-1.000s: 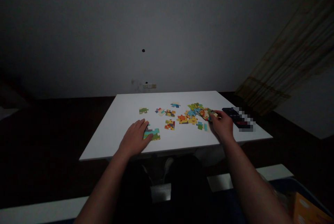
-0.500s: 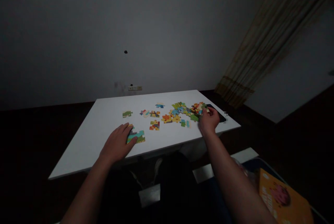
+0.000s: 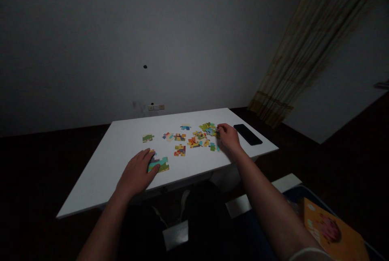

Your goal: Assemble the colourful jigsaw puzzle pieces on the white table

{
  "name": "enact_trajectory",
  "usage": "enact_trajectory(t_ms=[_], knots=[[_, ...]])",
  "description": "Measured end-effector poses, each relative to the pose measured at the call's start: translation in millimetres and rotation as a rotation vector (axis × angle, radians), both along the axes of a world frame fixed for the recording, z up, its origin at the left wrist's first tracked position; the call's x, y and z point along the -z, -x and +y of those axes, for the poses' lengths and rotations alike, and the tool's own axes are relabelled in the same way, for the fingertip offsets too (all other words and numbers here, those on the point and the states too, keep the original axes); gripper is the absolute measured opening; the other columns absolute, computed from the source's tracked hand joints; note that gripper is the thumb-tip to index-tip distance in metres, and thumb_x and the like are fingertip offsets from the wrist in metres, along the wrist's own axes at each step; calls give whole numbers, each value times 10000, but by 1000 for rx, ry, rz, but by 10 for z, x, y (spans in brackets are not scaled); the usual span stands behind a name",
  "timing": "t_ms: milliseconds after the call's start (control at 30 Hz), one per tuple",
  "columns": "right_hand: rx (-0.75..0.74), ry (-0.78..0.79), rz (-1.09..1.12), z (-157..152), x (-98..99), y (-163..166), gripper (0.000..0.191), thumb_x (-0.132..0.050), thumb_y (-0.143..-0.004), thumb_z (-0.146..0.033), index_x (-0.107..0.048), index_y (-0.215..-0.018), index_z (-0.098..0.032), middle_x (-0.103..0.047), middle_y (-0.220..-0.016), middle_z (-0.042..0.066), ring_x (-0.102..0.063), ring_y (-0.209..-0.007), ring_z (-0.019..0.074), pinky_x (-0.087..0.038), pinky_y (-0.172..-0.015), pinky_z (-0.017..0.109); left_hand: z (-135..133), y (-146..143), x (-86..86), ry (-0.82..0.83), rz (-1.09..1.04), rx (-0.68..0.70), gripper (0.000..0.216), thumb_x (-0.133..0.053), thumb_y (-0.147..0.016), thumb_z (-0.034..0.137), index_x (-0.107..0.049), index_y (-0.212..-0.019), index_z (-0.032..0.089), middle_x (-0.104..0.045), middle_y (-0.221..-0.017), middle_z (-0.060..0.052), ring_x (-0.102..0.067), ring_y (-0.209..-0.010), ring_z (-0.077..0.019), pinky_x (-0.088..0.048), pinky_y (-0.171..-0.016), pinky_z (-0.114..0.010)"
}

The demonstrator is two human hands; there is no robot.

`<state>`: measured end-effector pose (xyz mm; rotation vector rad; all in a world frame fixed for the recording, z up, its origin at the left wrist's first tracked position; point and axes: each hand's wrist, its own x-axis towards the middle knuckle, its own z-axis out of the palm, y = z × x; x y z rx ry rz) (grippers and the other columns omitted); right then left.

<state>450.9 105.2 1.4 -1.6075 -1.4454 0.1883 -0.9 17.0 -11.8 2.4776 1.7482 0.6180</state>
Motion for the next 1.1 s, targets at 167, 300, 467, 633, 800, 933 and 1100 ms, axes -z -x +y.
enact_trajectory(t_ms=[167,300,467,633,800,933,1100], knots=[[135,170,-217,-70,-21,-269,468,-554,-1017,-316,-777,-1387,-135,-793,-1330,211,-723,-1242,352,-540,-1068,464,10,0,17,12,-1,-2,635,-526,-1054,577,-652,-1523,169,-592,-1655,-194,-550,-1534,-413,-417,-1297,-611],[70,290,-455,-71,16,-193,657,-577,-1067,-490,-628,-1580,-83,-650,-1587,219,-531,-1501,407,-404,-1245,477,23,13,24,18,33,-3,678,-494,-1056,605,-645,-1540,155,-588,-1659,-194,-534,-1552,-405,-400,-1316,-594],[7,358,-598,-71,59,-61,575,-555,-1077,-503,-665,-1520,-154,-659,-1574,184,-497,-1503,397,-401,-1227,479,28,20,28,23,43,-15,695,-471,-1057,622,-651,-1538,155,-581,-1669,-188,-535,-1554,-397,-411,-1311,-580],[251,255,-563,-84,44,-131,612,-476,-1109,-556,-667,-1516,-141,-568,-1658,210,-356,-1603,429,-233,-1314,636,45,35,36,43,57,-19,734,-439,-1065,632,-647,-1554,127,-565,-1677,-210,-521,-1565,-403,-395,-1319,-581],[342,329,-528,-45,-12,-293,589,-452,-1109,-508,-647,-1513,-125,-491,-1699,257,-384,-1565,439,-364,-1217,685,65,54,45,42,49,-15,731,-457,-1058,618,-646,-1557,117,-566,-1673,-220,-530,-1557,-409,-405,-1314,-584],[289,206,-600,-37,-10,-310,551,-450,-1114,-472,-681,-1466,-116,-544,-1662,235,-402,-1558,405,-315,-1274,590,75,70,69,14,20,-12,688,-488,-1048,630,-672,-1523,168,-599,-1648,-193,-555,-1535,-407,-425,-1300,-593],[146,201,-661,-15,31,-265,524,-464,-1117,-456,-737,-1384,-98,-673,-1520,218,-488,-1480,390,-347,-1248,499,75,70,61,19,22,-12,714,-471,-1041,645,-668,-1518,152,-596,-1650,-203,-554,-1535,-407,-414,-1309,-590]])
